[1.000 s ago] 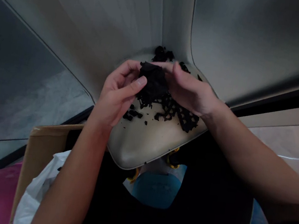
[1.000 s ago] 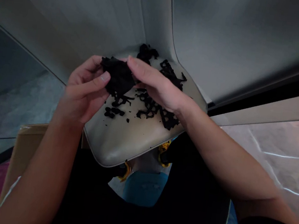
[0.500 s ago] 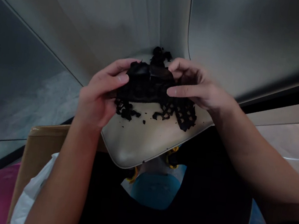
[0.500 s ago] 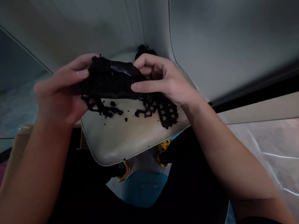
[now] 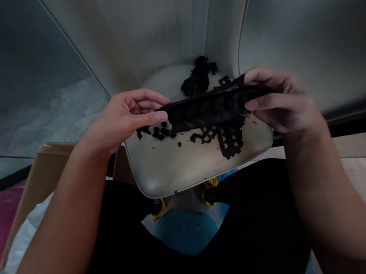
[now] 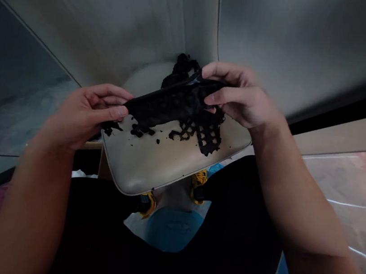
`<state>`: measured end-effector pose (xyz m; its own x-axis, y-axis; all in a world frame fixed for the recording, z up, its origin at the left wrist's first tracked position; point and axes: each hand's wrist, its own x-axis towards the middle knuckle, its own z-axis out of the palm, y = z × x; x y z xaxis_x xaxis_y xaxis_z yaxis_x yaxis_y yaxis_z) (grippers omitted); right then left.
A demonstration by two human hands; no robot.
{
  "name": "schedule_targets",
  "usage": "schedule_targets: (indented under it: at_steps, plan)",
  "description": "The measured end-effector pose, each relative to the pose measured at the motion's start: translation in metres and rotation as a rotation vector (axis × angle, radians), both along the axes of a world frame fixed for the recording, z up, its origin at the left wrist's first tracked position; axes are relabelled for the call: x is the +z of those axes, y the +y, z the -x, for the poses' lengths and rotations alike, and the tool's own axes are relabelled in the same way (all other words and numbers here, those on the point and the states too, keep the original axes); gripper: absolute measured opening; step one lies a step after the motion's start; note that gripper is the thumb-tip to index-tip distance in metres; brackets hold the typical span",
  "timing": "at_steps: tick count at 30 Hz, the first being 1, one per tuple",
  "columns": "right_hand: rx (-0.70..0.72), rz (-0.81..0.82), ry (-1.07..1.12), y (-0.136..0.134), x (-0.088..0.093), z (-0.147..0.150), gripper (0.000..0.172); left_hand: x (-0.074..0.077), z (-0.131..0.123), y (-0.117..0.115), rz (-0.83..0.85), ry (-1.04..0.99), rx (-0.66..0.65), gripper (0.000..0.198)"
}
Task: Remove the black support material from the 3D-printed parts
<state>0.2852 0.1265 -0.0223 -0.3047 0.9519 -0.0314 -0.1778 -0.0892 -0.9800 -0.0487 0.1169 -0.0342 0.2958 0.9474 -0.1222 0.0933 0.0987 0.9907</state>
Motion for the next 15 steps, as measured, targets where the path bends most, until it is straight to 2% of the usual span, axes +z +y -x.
schedule_targets:
  at_steps: [4,7,10,13,15]
  plan:
    - [-0.048,0.044,0.112,-0.005,0.003,0.009,0.023,0.002,-0.004,-0.012,-0.003,-0.044,-0.013,0.036]
    - [-0.026,0.047,0.231,-0.008,0.003,0.022,0.021,0.001,-0.012,-0.02,0.016,-0.202,0.043,0.024]
    - [-0.056,0.057,0.252,-0.007,0.002,0.033,0.019,-0.004,-0.023,-0.024,0.07,-0.371,0.081,0.015]
    - [-0.077,0.047,0.208,-0.002,0.001,0.04,0.015,-0.007,-0.035,-0.026,0.105,-0.413,-0.008,0.018]
    - [-0.083,0.035,0.184,0.003,0.003,0.043,0.021,-0.007,-0.043,-0.027,0.102,-0.374,-0.099,0.022]
